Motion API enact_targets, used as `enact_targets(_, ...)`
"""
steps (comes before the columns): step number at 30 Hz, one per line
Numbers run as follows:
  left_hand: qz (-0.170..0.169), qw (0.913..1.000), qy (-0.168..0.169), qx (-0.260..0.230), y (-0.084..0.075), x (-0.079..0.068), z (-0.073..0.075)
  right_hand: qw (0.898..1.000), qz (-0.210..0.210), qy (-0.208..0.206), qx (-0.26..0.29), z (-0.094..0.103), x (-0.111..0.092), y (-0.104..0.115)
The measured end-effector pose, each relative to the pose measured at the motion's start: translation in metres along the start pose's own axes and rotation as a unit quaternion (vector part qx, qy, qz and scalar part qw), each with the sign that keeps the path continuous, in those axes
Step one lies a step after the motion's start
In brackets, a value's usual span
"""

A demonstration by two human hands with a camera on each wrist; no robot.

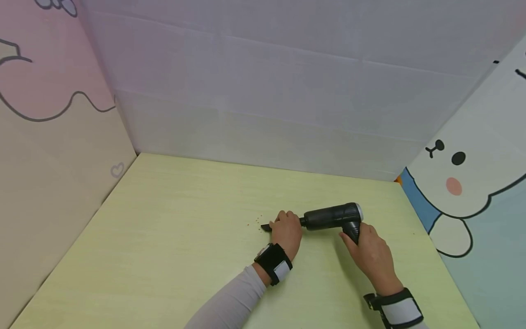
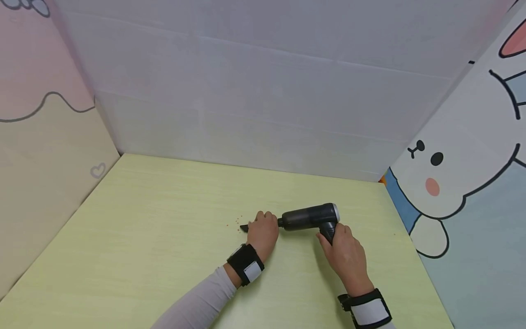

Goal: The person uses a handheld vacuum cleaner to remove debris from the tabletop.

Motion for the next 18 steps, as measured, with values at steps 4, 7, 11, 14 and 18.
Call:
enact_targets(4, -0.002, 1.0, -0.001, 0.006, 0.0007, 0.0014, 0.0007, 1.0, -0.008, 0.009, -0.001, -0.0007, 0.0011, 0.0001)
enact_targets(7, -0.005, 0.9999, 0.0, 0.01, 0.0012, 0.0021, 0.0005, 1.0, -0.013, 0.013, -0.001, -0.0012, 0.0019, 0.0004)
enact_targets(11, -0.008, 0.9999, 0.001, 0.009, 0.002, 0.0023, 0.0015, 1.0, -0.015, 0.014, 0.001, -0.0015, 0.0026, 0.0005)
enact_targets(14, -0.011, 0.9999, 0.004, 0.01, 0.0023, 0.0027, 0.0017, 1.0, -0.012, 0.009, 0.001, -0.0015, 0.0027, 0.0007)
enact_targets(18, -0.012, 0.9998, 0.008, 0.011, 0.0023, 0.0044, -0.0005, 1.0, -0.007, 0.005, 0.0, -0.0018, 0.0028, 0.0011)
Point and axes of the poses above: each hand's wrist, its own x-axis towards the middle knuckle, its own z-axis out of the back of the hand, y = z × x, the point moved 3 cm from there along x, towards the middle knuckle, and after that the axes turned 9 degrees about -z, right-handed, at the moved point
